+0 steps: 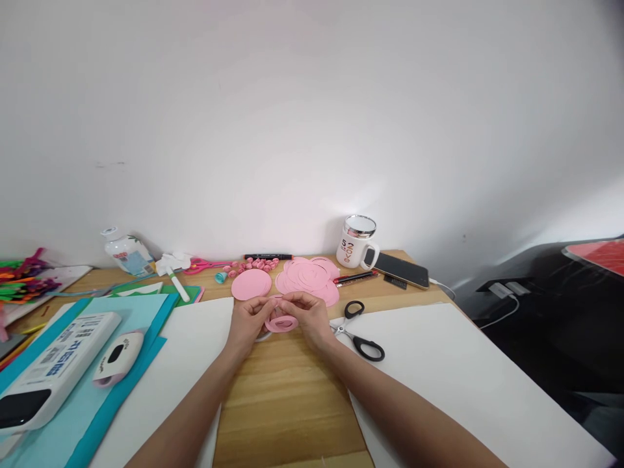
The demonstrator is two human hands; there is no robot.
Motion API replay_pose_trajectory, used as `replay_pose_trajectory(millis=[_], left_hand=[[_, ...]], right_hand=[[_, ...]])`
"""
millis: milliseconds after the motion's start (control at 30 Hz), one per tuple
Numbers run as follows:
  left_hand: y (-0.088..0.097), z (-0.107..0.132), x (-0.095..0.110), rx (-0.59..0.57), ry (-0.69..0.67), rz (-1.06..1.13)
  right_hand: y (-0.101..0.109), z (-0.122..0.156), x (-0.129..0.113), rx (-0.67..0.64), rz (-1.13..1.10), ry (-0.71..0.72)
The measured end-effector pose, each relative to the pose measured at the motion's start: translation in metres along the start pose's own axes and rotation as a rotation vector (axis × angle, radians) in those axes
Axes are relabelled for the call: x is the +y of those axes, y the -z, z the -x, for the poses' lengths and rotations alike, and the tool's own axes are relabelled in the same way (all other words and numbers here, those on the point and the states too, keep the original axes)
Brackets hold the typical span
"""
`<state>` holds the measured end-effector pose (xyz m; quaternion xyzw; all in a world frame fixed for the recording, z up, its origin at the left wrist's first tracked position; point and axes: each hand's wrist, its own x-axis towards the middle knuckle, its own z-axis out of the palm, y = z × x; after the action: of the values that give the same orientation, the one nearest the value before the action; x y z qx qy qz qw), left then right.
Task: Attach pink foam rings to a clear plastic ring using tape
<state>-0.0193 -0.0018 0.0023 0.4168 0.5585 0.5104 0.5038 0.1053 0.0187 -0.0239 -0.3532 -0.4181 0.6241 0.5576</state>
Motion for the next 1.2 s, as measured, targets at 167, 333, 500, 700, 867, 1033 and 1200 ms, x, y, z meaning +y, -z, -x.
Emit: replay_pose_trajectory(millis=[167,333,500,700,867,1033,1200], left_hand=[[-0.0005,-0.0001,0.0014,0.021,0.026,0.071],[-0.001,0.0004,0.0019,0.008,0.035,0.092],[-0.0006,0.0005,0.0023,0.034,0.05,0.065],[0.0011,-0.0012,0.0003,0.019,0.032,0.049],[0.0018,-0.0025,-0.0009,0.033,0.016,0.056],[0.0001,-0.0003,0.0021,0.025,0.033,0.055],[-0.0014,0.002,0.0057,-0.007,0.041,0.071]], right_hand=[[-0.0017,0.0015,-0.003,-0.015,0.022,-0.009],[0.0011,-0.0007,0.0023,-0.016,-0.01,-0.018],[0.002,-0.0016,0.0038,0.026,0.019,0.003],[-0.0002,-0.0002,-0.0002,0.042,0.043,0.013],[-0.0003,-0.0004,-0.0004,0.017,0.039,0.0],[0.0011,-0.0007,-0.0007,0.043,0.002,0.004],[0.0011,-0.0005,0.0005,0.034,0.0,0.02]])
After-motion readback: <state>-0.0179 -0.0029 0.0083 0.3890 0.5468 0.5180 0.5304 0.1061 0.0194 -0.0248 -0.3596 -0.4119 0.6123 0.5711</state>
